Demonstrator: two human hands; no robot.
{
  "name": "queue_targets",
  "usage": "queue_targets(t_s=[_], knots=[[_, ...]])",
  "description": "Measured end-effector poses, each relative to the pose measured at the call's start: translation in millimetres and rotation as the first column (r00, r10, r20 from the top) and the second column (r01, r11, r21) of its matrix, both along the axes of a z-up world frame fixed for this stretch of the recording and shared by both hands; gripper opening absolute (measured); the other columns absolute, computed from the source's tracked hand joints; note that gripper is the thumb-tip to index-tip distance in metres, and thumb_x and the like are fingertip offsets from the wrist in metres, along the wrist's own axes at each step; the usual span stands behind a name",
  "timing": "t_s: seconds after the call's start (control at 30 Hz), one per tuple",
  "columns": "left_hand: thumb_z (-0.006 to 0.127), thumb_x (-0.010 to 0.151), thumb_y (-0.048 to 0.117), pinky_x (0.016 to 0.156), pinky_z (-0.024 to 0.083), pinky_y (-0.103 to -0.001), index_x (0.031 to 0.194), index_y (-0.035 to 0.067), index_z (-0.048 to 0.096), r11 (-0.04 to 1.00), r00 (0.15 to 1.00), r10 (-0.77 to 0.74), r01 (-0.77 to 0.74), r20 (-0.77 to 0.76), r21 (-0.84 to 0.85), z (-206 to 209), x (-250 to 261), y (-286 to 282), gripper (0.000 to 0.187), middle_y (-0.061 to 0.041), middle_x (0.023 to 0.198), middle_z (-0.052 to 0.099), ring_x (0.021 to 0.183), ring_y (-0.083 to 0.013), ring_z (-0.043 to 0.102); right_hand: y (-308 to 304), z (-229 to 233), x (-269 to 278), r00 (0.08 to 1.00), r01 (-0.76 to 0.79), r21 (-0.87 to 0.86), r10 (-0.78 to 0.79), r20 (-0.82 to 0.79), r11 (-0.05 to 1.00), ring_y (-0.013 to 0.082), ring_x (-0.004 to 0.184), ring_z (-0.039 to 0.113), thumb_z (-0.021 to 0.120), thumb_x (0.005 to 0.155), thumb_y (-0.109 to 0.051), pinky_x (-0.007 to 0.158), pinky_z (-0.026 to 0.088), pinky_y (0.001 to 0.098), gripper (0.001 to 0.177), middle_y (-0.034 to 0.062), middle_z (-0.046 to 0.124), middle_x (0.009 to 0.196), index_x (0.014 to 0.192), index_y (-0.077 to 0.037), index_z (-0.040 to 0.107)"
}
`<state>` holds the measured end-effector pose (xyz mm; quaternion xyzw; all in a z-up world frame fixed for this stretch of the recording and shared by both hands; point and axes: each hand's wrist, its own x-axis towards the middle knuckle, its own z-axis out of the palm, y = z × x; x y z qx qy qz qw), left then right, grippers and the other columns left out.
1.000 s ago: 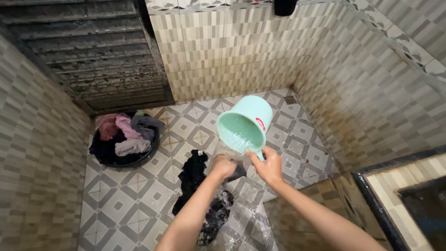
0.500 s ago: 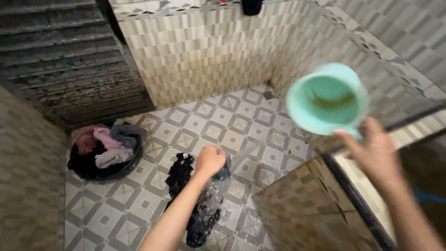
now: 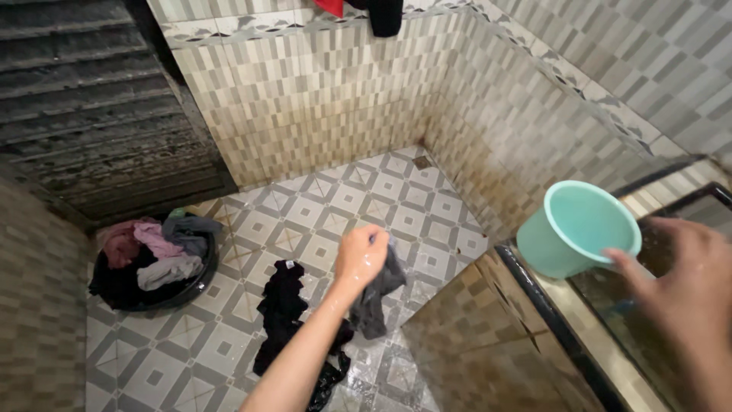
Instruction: The person hand-washes several dark garments in a bathroom. They repeatedly scoop water from a built-in tub with a light blue plastic scoop and pour it over the clothes, then wring and squeeze each item to remove excess water.
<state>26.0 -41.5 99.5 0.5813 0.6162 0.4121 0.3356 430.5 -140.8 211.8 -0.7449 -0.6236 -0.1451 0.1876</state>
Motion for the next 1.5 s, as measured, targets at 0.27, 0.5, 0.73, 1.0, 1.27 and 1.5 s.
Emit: queue_targets(t_s=[0.27,0.5,0.73,1.0,1.27,1.5], knots=[[0.073,0.082,0.025,0.079,0.056,-0.039,0.119,0.007,0.063,0.951,0.941,-0.237,0.174,0.241,0.256,55,37,-38,0.043,-0.014,0.091,0.073,0.087,-0.0290,0.073,69,-201,-251,0.024,-0.694,0.252,0.372,-0.928,0.674,0.0280,0.129,0.044,0.076,0.089,-0.024,0.108,0.038,0.0414,0.069,0.0141,0.046,0.139,0.143,-0.004,0.038],[0.091,0.060,0.026,0.097,0.048,-0.042,0.140,-0.005,0.033,0.889,0.910,-0.200,0.013,0.363,0.457,-12,-31,-58,0.103,-0.020,0.133,0.052,0.116,-0.0316,0.058,116,-163,-278,-0.598,-0.509,0.246,-0.133,-0.790,0.825,0.0114,0.046,0.030,0.053,0.107,-0.040,0.047,0.026,0.0288,0.049,-0.0043,0.033,0.054,0.067,-0.014,0.041],[0.085,0.071,0.019,0.080,0.058,-0.044,0.108,0.005,0.064,0.925,0.929,0.223,-0.298,0.297,0.236,-98,19,-47,0.045,-0.020,0.092,0.075,0.089,-0.0380,0.075,78,-27,-311,-0.634,-0.488,0.344,-0.055,-0.771,0.802,0.0133,0.048,0.027,0.050,0.107,-0.038,0.053,0.028,0.0307,0.047,-0.0022,0.029,0.055,0.068,-0.013,0.040],[0.070,0.065,0.002,0.078,0.058,-0.040,0.106,0.003,0.073,0.964,0.939,0.185,-0.230,0.289,0.130,-129,-10,-46,0.041,-0.020,0.090,0.077,0.088,-0.0337,0.077,88,45,-264,-0.536,-0.472,0.502,0.216,-0.816,0.725,0.0137,0.057,0.034,0.055,0.110,-0.037,0.063,0.035,0.0333,0.041,-0.0020,0.035,0.065,0.079,-0.011,0.047],[0.065,0.063,-0.001,0.083,0.058,-0.036,0.108,0.000,0.073,0.963,0.916,0.247,-0.268,0.316,0.023,-106,-34,-22,0.046,-0.014,0.093,0.078,0.091,-0.0261,0.078,161,-21,-213,0.919,-0.384,-0.660,0.332,-0.211,0.645,0.0315,0.100,0.071,0.072,0.088,-0.068,0.094,0.058,0.0388,0.077,0.0205,0.072,0.107,0.114,0.004,0.069],[0.076,0.074,0.006,0.101,0.042,-0.037,0.147,-0.006,0.035,0.978,0.821,-0.208,0.182,0.532,0.103,-132,-25,-7,0.085,-0.015,0.146,0.045,0.129,-0.0263,0.048,127,-135,-260,0.155,-0.924,0.006,0.388,-0.909,0.383,0.0231,0.128,0.052,0.098,0.058,-0.031,0.106,0.043,0.0364,0.109,0.0108,0.055,0.138,0.147,-0.007,0.041]])
